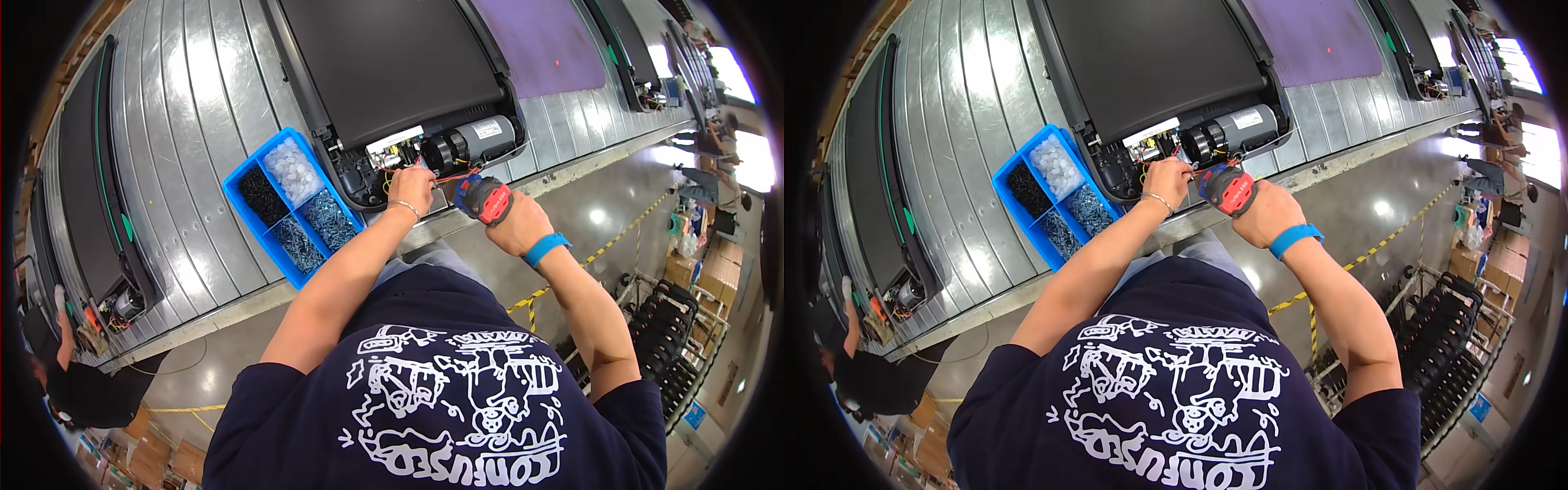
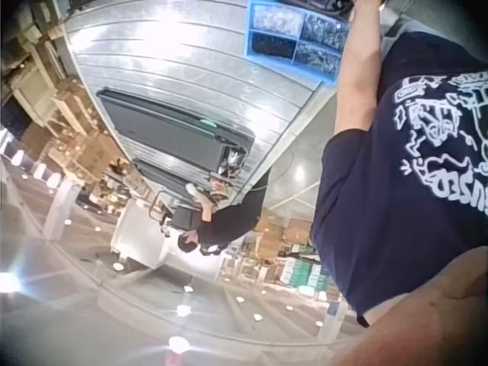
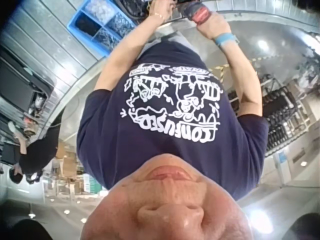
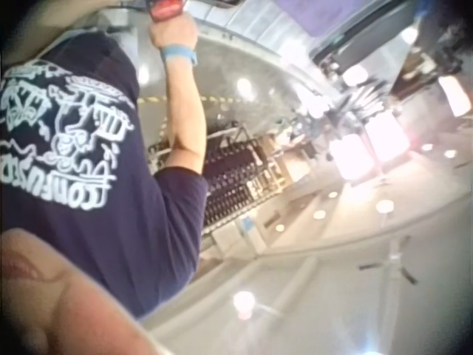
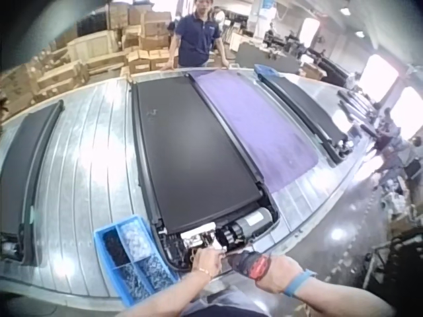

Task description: Assembling electronic circuit boards onto treadmill motor bases using a power drill on a factory assembly line.

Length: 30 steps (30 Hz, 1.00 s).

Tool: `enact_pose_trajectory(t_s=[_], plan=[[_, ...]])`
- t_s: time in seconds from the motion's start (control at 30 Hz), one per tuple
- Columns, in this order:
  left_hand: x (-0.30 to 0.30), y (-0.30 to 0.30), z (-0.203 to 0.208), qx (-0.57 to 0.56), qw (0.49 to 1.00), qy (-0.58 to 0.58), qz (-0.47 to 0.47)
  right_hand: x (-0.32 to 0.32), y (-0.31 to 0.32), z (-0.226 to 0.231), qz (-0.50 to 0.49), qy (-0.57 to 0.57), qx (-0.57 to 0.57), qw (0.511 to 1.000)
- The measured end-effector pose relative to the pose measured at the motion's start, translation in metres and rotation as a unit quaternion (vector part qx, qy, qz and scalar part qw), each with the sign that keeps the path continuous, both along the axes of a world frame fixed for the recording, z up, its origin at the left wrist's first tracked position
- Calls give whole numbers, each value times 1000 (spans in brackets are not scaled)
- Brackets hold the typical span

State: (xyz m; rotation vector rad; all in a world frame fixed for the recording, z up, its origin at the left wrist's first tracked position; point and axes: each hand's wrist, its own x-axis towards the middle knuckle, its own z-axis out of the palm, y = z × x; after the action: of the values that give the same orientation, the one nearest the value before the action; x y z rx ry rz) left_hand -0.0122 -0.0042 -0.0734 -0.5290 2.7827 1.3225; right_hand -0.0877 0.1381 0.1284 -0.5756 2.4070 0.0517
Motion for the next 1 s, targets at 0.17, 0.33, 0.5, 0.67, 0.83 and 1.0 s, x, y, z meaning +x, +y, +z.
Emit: enact_pose_trajectory(t_s=[0.17, 0.33, 0.5, 0.67, 0.83, 1.0], plan=[[-5, -1, -1, 8, 1000, 12, 15, -12, -14, 2, 9, -4, 11, 1000], [-1, 0, -3, -3, 1000, 15, -7, -21, -13, 3, -63, -87, 21, 994], [-2, 0, -10, 1, 999, 32, 0, -17, -18, 10, -34, -50, 24, 998], [-6, 2, -8, 2, 1000, 15, 4, -18, -16, 8, 25, -37, 26, 999], [-9, 1, -9, 13, 1000, 6, 3, -11, -7, -3, 33, -9, 16, 999], [-10, -4, 1, 0, 1000, -19, 12, -20, -10, -10, 45, -32, 16, 998]])
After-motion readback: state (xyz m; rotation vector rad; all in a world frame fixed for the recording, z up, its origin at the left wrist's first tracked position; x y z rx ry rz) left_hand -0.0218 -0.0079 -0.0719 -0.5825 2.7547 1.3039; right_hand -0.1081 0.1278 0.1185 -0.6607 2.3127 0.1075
